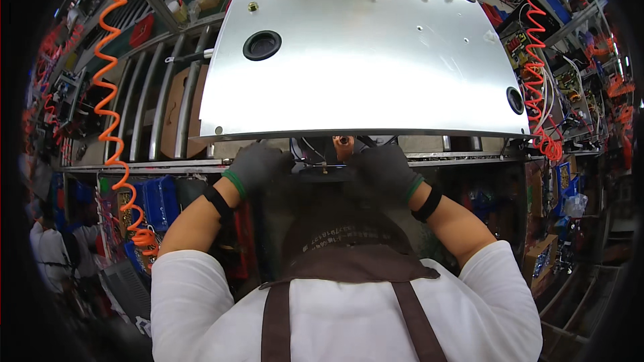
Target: Assembling the internal components and external casing of a welding machine on a production line using a pneumatic screwdriver.
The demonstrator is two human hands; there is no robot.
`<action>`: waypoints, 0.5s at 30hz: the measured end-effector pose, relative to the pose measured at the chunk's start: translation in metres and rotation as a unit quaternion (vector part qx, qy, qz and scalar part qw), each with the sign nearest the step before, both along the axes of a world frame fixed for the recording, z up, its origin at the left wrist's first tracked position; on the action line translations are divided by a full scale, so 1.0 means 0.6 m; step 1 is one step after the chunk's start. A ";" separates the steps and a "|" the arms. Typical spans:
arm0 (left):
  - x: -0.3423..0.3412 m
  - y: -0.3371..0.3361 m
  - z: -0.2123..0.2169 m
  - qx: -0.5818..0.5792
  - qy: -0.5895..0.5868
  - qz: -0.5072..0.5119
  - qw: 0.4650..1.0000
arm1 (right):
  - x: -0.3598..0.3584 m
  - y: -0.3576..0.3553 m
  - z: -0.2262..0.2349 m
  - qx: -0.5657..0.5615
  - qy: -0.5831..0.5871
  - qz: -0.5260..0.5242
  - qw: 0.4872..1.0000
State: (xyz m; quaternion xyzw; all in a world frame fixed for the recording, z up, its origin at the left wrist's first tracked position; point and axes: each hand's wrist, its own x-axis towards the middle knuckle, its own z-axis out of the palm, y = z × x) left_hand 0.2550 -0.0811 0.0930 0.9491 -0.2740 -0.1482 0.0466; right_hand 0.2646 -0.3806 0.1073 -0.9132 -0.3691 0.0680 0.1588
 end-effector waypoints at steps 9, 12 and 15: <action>0.005 -0.033 0.024 0.107 0.039 -0.029 0.993 | 0.001 0.008 -0.003 -0.027 -0.012 0.008 1.000; 0.004 -0.018 0.021 0.061 0.073 0.030 0.995 | 0.003 0.011 -0.004 -0.069 0.011 0.005 0.998; 0.001 0.000 0.011 0.014 0.048 0.014 0.999 | 0.004 0.013 -0.001 -0.085 0.050 -0.003 0.995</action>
